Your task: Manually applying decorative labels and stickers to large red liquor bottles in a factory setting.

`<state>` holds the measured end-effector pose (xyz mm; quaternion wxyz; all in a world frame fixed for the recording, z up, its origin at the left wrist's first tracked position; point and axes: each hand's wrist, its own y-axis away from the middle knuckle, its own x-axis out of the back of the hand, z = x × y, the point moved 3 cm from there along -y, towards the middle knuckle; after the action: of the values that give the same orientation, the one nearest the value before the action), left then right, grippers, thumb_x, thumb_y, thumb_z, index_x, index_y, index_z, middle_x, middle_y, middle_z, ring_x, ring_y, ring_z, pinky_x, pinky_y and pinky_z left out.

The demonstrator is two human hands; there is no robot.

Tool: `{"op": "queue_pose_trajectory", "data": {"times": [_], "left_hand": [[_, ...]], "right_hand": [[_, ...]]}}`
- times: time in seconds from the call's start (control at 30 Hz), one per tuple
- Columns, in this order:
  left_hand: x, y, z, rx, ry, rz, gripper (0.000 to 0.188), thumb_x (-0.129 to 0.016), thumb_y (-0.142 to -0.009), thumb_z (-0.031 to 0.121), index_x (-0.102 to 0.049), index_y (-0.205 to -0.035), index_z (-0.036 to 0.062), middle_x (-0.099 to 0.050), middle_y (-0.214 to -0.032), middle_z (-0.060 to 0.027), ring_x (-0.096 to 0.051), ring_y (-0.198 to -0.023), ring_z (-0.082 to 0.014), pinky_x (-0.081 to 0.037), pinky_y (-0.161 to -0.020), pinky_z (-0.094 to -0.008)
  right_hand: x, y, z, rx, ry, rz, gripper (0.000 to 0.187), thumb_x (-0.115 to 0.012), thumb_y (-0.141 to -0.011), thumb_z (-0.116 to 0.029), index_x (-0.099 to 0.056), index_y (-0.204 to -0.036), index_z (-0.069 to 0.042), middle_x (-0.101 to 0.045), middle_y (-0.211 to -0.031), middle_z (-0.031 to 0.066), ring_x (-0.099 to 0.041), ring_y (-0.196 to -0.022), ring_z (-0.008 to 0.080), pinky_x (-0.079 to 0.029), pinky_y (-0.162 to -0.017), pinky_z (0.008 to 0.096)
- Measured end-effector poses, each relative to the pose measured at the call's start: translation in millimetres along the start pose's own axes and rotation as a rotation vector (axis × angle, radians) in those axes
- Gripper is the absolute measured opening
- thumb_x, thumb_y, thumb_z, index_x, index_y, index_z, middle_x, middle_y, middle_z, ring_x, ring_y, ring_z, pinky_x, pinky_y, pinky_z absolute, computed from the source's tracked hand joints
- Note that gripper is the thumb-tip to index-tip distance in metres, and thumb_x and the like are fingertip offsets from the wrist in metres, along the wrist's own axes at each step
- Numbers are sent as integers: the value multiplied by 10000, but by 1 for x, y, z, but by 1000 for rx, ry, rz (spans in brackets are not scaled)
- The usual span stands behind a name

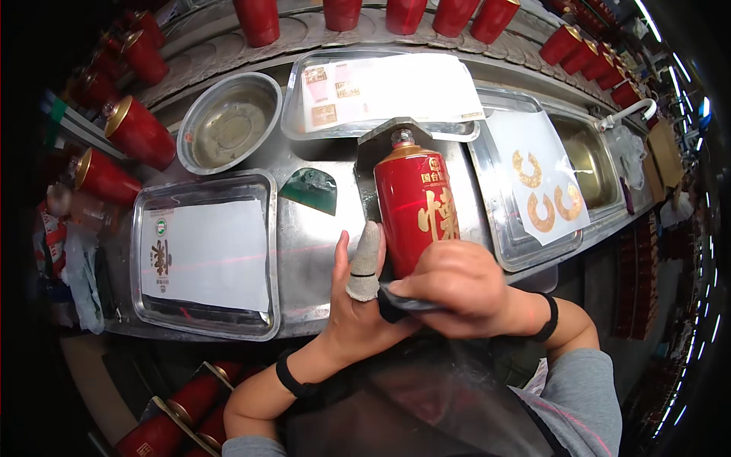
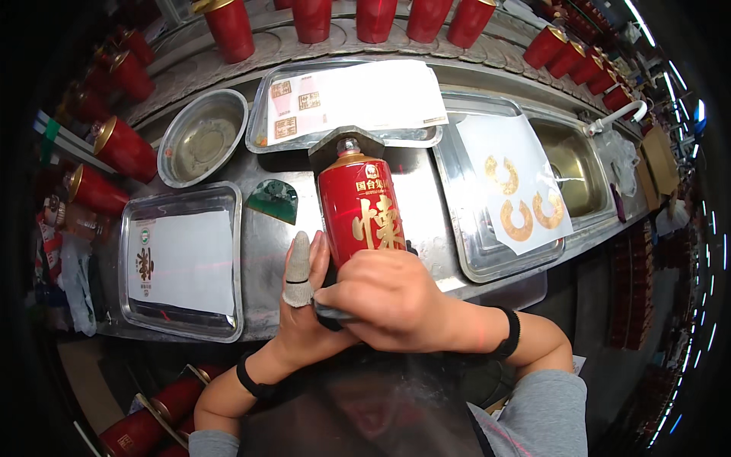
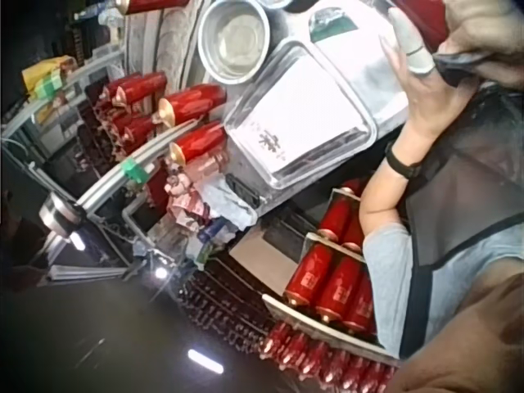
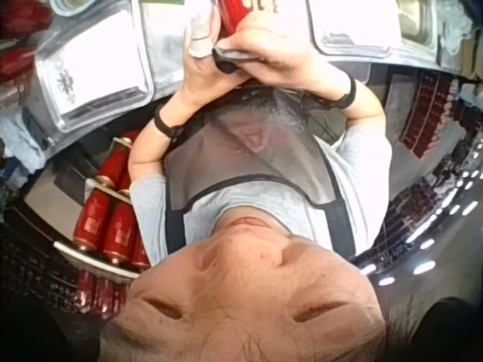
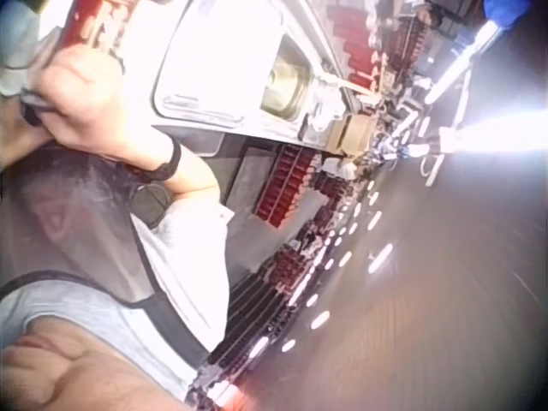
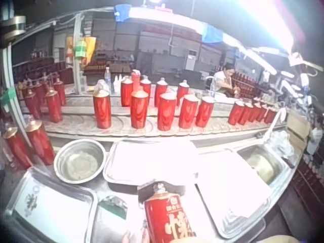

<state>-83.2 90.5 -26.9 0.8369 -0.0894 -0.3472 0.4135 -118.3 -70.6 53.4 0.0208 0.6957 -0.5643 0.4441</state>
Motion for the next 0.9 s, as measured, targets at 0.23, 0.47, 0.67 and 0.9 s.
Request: {"op": "queue_pose_trajectory", "data": {"times": [0.23, 0.47, 0.67, 0.9], "left_hand": [[-3, 5, -3, 91, 40, -30, 1110, -893, -593, 293, -341, -1483, -74, -444, -1476, -268, -426, -1358, -480, -194, -1189, -615], [-9, 0, 7, 17, -29, 30, 1080, -901, -589, 272, -361, -1461, -67, -524, -1370, -243, -547, -1231, -437, -232, -1167, -632], [-11, 0, 14, -36, -118, 52, 1100, -900, -602, 253, -324, -1483, -67, -512, -1370, -252, -502, -1274, -452, -232, -1153, -658], [-12, -1, 18, -30, -100, 17, 1112, -889, -628, 232, -281, -1511, -63, -399, -1484, -295, -422, -1356, -478, -183, -1150, -667]], "right_hand": [[16, 32, 7, -255, 302, 430, 226, -777, -752, 77, -671, -932, -7, -625, -834, 94, -600, -704, 202, -476, -642, 307], [-22, 90, -31, 70, 286, 272, 301, -767, -666, -4, -724, -964, -18, -638, -816, 44, -595, -663, 195, -449, -552, 305], [-16, 82, -39, 160, 429, 212, 278, -775, -682, -26, -729, -956, -27, -648, -864, 43, -606, -660, 196, -446, -545, 313], [-13, 97, -32, 33, 369, 243, 247, -800, -672, -9, -732, -906, -48, -648, -807, 34, -611, -662, 195, -466, -571, 318]]}}
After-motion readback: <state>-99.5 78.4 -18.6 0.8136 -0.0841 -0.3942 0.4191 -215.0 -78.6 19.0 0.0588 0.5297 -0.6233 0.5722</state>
